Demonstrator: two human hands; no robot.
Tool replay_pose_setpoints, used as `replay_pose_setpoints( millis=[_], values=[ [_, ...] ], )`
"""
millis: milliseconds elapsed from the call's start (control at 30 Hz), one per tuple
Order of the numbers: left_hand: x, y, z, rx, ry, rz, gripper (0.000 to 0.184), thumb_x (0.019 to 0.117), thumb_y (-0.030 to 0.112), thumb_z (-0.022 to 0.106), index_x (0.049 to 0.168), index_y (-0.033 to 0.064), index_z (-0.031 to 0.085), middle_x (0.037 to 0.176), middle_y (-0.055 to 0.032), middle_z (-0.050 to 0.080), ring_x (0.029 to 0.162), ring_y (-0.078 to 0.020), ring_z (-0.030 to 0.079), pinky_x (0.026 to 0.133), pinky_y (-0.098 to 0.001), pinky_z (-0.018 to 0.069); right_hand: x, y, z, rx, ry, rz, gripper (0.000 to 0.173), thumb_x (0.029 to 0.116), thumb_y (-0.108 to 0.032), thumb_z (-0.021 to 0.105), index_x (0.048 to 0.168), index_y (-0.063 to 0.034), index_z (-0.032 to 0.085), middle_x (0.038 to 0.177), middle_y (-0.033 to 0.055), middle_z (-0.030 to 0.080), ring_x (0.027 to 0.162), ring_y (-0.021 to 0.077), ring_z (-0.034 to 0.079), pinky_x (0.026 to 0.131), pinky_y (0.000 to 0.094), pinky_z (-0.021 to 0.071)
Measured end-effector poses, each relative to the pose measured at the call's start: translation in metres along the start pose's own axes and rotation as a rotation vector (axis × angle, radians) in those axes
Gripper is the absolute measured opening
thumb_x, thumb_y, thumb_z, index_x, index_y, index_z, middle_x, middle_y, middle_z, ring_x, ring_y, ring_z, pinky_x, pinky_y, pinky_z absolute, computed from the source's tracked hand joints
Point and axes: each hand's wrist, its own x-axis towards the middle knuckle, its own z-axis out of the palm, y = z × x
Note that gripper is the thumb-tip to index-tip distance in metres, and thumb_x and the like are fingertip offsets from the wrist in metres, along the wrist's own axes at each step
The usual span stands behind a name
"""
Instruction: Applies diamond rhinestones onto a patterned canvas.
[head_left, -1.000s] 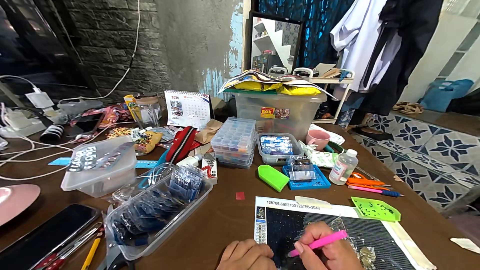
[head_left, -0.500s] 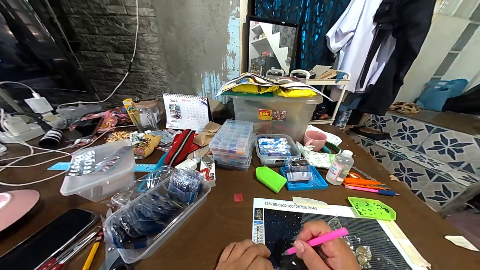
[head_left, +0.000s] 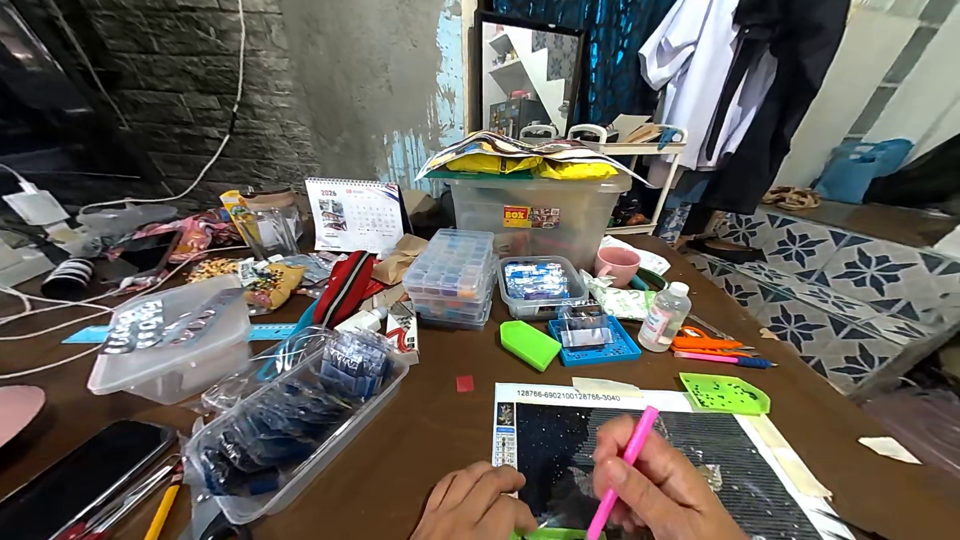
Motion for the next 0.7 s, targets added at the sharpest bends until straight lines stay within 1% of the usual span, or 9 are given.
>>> replay_pose_setpoints(
  millis=[33, 133, 267, 433, 600, 700],
  values=[
    [0.0, 0.0, 0.0, 0.001, -0.003, -0.003, 0.045, 0.0847, 0.038, 0.077, 0.112, 0.0026, 0.071, 0.136, -0.0216, 0.062, 0.129, -0.0409, 0.056, 0.106, -0.0614, 0.0399, 0.0, 0.001, -0.002, 0.017, -0.006, -0.004, 0.006, 0.107, -0.019, 0.052, 0.11, -0.0143, 0.055, 0.08, -0.0115, 0.06, 0.069, -0.0054, 0.057, 0.061, 0.0137, 0.0486],
    [0.0, 0.0, 0.0, 0.006, -0.007, -0.008, 0.045, 0.0845, 0.037, 0.077, 0.112, 0.0024, 0.071, 0.137, -0.0219, 0.062, 0.129, -0.0412, 0.055, 0.105, -0.0614, 0.04, 0.0, 0.004, -0.006, 0.004, -0.017, -0.058, 0.007, 0.1044, -0.015, 0.054, 0.111, -0.0142, 0.056, 0.077, -0.0101, 0.057, 0.066, -0.0056, 0.055, 0.059, 0.013, 0.047],
    [0.0, -0.001, -0.001, 0.006, -0.013, -0.004, 0.045, 0.0842, 0.037, 0.077, 0.112, 0.0022, 0.071, 0.137, -0.0221, 0.062, 0.13, -0.0414, 0.055, 0.106, -0.0619, 0.0394, 0.002, 0.01, -0.01, -0.052, -0.047, -0.163, 0.007, 0.1055, -0.017, 0.053, 0.107, -0.0124, 0.057, 0.076, -0.0076, 0.057, 0.065, -0.0072, 0.053, 0.059, 0.0103, 0.0448],
    [0.0, -0.001, 0.0, 0.013, -0.005, 0.002, 0.045, 0.0845, 0.038, 0.077, 0.112, 0.0026, 0.071, 0.136, -0.0218, 0.062, 0.129, -0.0414, 0.056, 0.106, -0.0616, 0.0396, 0.004, 0.017, -0.012, -0.049, -0.059, -0.201, 0.007, 0.105, -0.017, 0.053, 0.106, -0.012, 0.058, 0.075, -0.0075, 0.057, 0.064, -0.0084, 0.052, 0.058, 0.0084, 0.0435],
    [0.0, 0.0, -0.001, 0.013, -0.007, -0.002, 0.045, 0.0848, 0.038, 0.076, 0.112, 0.0023, 0.071, 0.136, -0.0221, 0.062, 0.129, -0.042, 0.055, 0.105, -0.062, 0.0397, 0.004, 0.015, -0.011, -0.086, -0.095, -0.248, 0.008, 0.1046, -0.014, 0.053, 0.104, -0.0079, 0.057, 0.074, -0.0043, 0.055, 0.063, -0.0078, 0.05, 0.058, 0.0082, 0.0425],
    [0.0, 0.0, -0.001, 0.012, -0.007, -0.002, 0.045, 0.0846, 0.037, 0.076, 0.112, 0.0022, 0.071, 0.136, -0.0223, 0.062, 0.13, -0.0423, 0.055, 0.106, -0.0625, 0.0391, 0.004, 0.015, -0.01, -0.096, -0.1, -0.271, 0.008, 0.1053, -0.015, 0.053, 0.104, -0.0071, 0.056, 0.073, -0.003, 0.054, 0.062, -0.0073, 0.05, 0.058, 0.0081, 0.0422]
  ],
)
